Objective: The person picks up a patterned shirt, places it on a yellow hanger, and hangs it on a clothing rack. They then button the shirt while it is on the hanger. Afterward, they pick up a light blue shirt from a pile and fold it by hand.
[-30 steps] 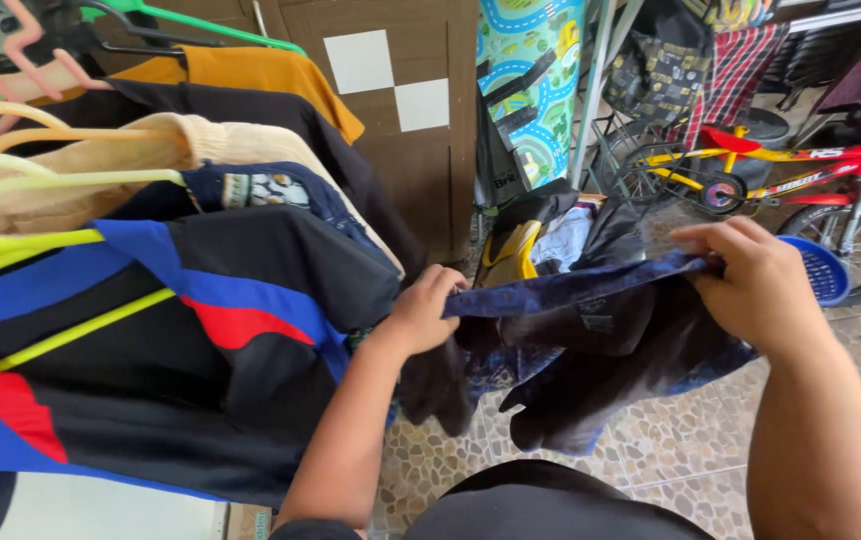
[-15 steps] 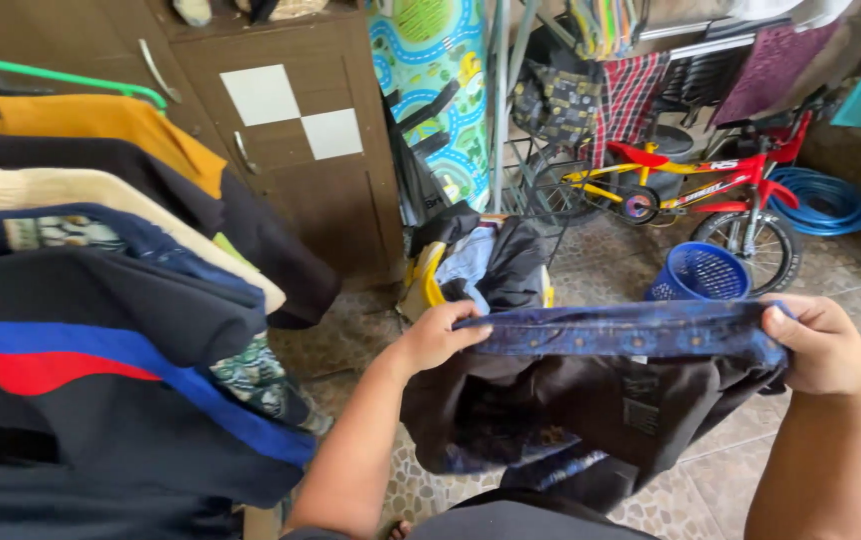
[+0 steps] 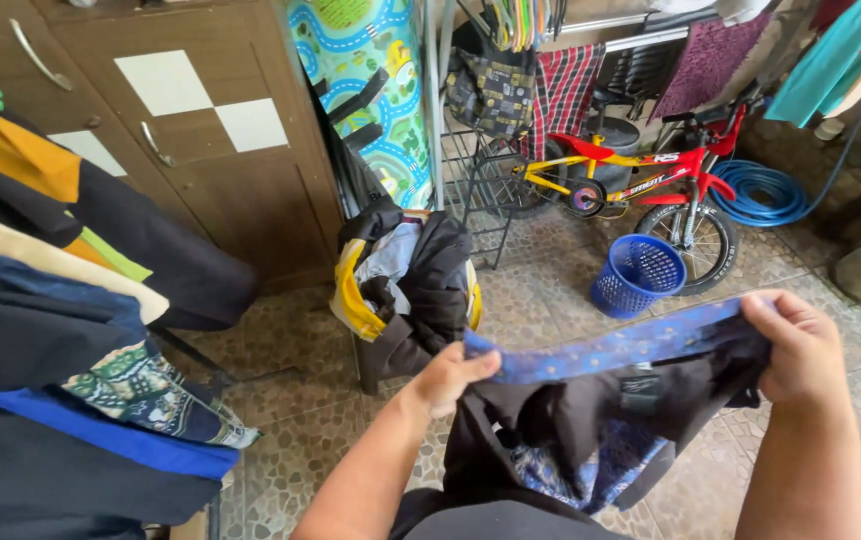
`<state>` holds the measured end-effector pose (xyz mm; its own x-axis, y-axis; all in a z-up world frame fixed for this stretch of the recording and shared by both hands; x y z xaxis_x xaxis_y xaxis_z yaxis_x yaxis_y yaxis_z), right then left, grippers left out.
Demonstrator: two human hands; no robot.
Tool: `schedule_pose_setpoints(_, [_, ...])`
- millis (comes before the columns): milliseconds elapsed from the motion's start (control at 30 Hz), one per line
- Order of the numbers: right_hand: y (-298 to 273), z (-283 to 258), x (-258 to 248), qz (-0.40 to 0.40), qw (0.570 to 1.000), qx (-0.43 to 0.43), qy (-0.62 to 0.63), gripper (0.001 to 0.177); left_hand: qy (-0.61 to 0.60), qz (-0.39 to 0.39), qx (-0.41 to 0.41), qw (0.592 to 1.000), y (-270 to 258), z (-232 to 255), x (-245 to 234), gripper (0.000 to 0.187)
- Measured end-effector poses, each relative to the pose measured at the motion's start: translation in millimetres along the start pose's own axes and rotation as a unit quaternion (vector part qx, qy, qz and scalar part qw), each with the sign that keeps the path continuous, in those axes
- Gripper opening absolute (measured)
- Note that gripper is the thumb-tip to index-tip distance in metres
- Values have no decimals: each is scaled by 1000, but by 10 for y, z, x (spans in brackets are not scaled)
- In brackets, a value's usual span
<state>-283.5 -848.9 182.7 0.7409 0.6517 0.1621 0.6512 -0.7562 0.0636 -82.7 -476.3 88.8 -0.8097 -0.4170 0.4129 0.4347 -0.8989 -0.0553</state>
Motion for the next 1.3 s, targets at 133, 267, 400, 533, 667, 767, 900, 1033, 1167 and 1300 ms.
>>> schedule_pose_setpoints(133, [109,113,85,-53,998,0,-31,10,-171,28,62,983,60,359,86,20])
schedule_pose_setpoints(267, [374,310,320,-118,990,-17,-81,7,-191,36,166,967,149,763,45,25])
schedule_pose_setpoints(400, [680,455,697,-189,977,-45,-86,9,-191,104,269,938,310,1031,-153,35])
schedule_pose_setpoints(533, [1043,418,1171,-216,969,-20,-115,9,-197,129,317,919,515,1373,-348,34])
schedule_pose_setpoints(667, [1469,504,1548,-212,972,-5,-100,13,-131,220,439,861,790,1707,-611,28])
schedule_pose_setpoints(767, [1756,525,1811,-201,967,39,-151,16,-187,162,392,886,974,1672,-1004,36])
schedule_pose_setpoints(900, [2049,600,2155,-252,930,91,-252,23,-213,237,381,868,1119,1629,-1473,41])
schedule_pose_setpoints(1033, [2283,723,2405,-266,924,102,-255,22,-254,244,337,873,1133,1635,-1710,49])
schedule_pose_setpoints(1167, [2559,781,2632,-252,926,83,-270,21,-243,279,304,878,996,1539,-1906,54])
schedule_pose_setpoints(1300, [3061,840,2815,-241,931,-2,-275,25,-226,363,318,846,790,1407,-2043,50])
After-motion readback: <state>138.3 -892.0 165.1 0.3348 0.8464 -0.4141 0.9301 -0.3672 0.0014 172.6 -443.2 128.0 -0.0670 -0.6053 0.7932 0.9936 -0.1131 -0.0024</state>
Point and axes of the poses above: each hand's wrist, its own y-axis towards the middle knuckle, its own x-axis out of the palm, z = x × y, the point moved 1 cm from there along y, towards the middle knuckle, and after that the axes turned 11 degrees about y, right-handed, at the moved point
